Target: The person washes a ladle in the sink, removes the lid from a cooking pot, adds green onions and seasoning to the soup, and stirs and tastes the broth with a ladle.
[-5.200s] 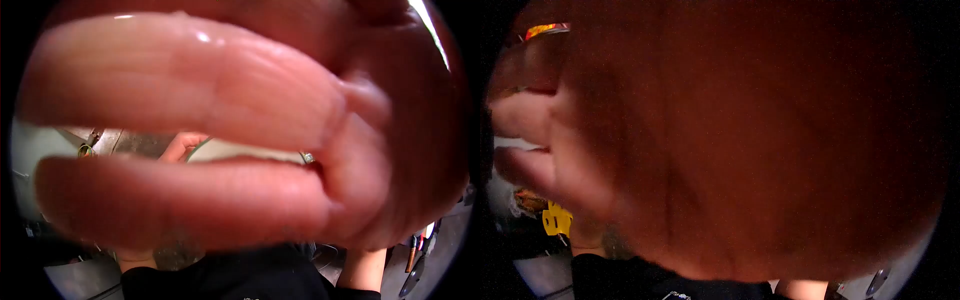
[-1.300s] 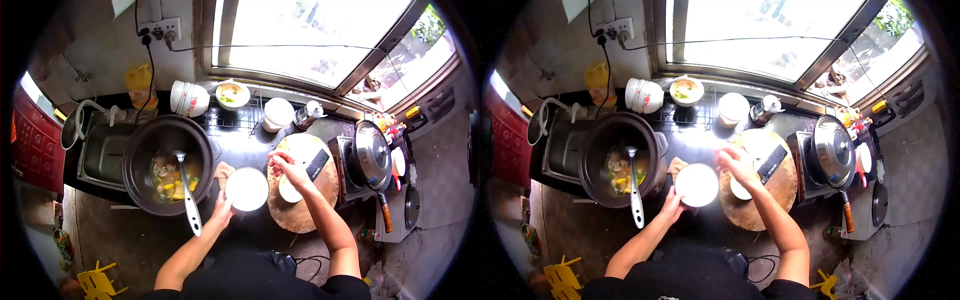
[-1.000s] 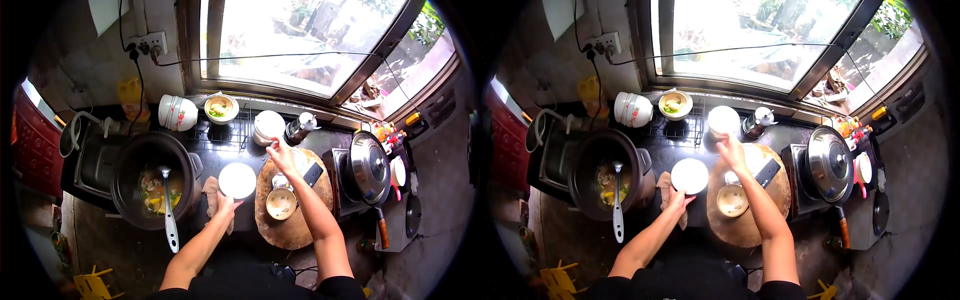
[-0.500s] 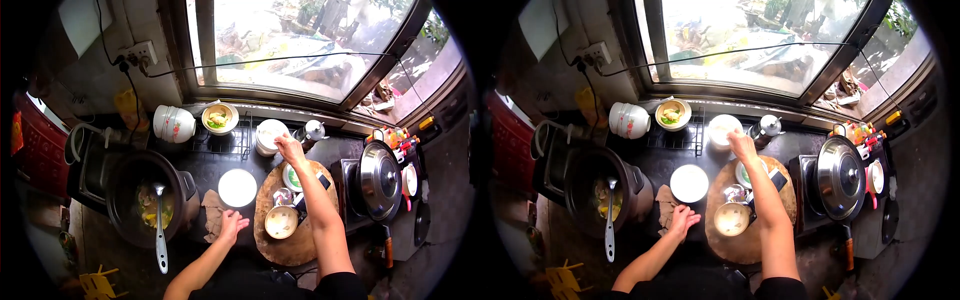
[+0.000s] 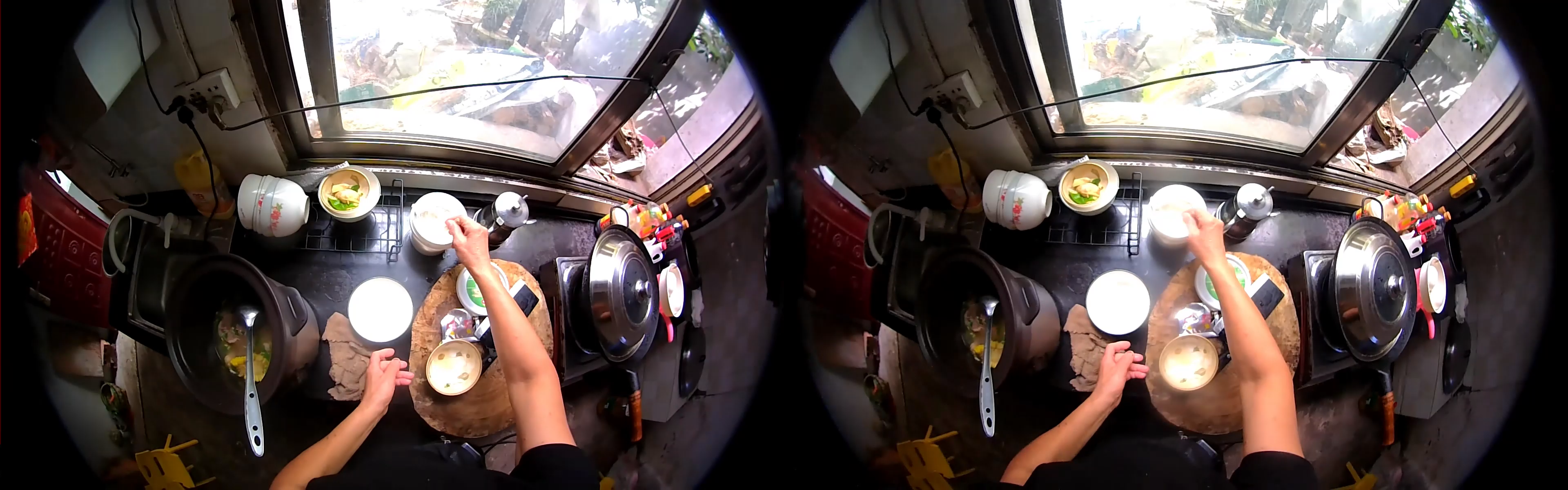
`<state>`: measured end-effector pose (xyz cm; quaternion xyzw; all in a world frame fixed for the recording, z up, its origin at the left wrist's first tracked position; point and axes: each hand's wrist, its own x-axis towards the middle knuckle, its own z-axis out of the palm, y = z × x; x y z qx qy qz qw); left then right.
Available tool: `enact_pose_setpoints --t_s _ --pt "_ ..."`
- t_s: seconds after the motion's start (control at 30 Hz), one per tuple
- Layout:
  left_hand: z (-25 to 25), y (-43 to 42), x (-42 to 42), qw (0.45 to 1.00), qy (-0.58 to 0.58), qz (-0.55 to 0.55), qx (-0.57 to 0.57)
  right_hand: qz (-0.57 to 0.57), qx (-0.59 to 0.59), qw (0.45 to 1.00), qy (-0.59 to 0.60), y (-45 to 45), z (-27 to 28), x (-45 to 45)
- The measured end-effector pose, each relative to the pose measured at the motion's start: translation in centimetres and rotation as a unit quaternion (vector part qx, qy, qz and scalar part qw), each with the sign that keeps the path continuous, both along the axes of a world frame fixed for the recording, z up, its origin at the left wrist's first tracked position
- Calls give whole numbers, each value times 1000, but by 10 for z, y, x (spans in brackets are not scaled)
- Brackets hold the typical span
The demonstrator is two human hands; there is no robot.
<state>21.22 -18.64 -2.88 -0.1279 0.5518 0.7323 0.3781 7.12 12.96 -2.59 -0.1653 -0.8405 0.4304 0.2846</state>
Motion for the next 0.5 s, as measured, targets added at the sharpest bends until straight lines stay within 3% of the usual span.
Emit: enact_pose_setpoints --t_s 0.3,0.33,0.47,0.5 --pt "-6 -5 7 1000 -2 -14 -27 -94 -324 941 11 23 10 15" --pt "-6 -5 8 999 -2 -16 -29 -98 -331 939 6 25 9 16" --pt "-3 -4 9 1000 -6 -12 -28 -74 -168 983 23 20 10 14" --pt "-2 -4 9 999 -7 -14 -30 -66 -121 990 -21 15 16 14"
